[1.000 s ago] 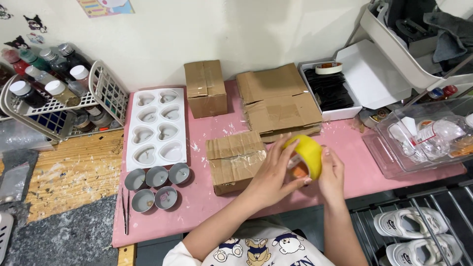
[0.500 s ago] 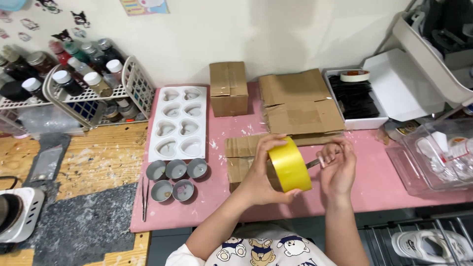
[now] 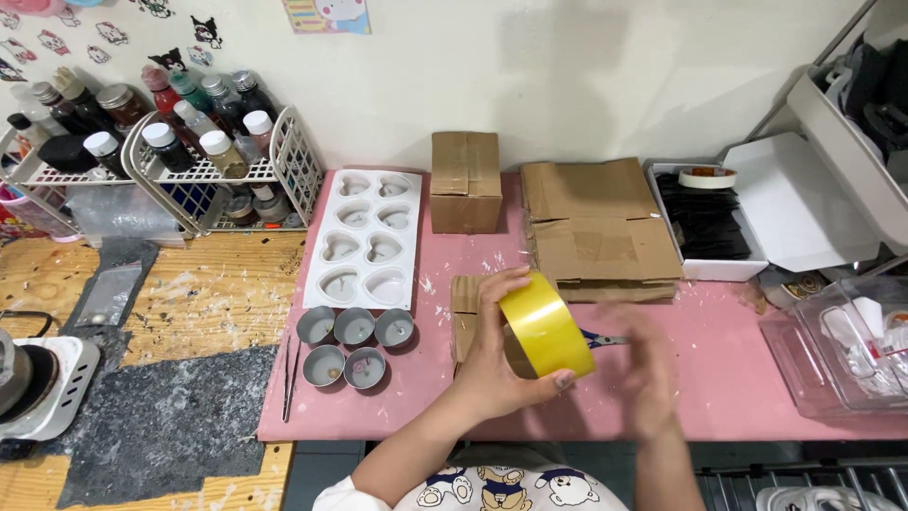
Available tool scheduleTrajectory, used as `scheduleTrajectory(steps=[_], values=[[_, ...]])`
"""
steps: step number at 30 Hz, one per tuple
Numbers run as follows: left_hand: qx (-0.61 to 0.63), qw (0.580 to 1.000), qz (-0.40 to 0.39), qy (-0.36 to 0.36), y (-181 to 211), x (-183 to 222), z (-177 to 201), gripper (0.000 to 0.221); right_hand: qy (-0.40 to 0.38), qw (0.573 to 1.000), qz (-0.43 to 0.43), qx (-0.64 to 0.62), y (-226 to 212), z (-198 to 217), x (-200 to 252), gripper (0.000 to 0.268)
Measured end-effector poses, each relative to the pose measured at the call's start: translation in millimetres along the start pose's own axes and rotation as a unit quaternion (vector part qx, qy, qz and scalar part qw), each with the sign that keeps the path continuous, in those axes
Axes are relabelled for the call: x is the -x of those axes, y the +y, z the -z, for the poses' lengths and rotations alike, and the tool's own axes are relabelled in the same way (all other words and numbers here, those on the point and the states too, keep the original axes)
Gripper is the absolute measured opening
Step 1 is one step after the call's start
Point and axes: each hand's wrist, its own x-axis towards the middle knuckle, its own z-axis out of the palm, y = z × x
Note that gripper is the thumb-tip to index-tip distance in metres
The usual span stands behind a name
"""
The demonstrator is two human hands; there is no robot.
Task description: Packing small candle containers into cardboard boxes and sealing them with tape.
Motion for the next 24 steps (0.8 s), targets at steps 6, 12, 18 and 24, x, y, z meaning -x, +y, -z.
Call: scheduleTrajectory(steps=[6,12,18,24], values=[[-0.123,0.991,-0.041,-0.017,9,-14,13,0.063,0.000,0.998,-0.034,0.044,112,39,84,0.071],[-0.137,0.961,-0.204,-0.123,-11,-45,43,0.026,0.096,0.968,-0.135,-0.187,93,24,16,0.074],[-0.081,0.955,-0.285,-0.021,-29,-65,35,0.025,0.060,0.944,-0.215,-0.242,55,-4,-47,0.062],[-0.039,0.963,-0.265,-0.013,-40,-69,25,0.043,-0.073,0.874,-0.134,-0.461,116,15,-40,0.046]])
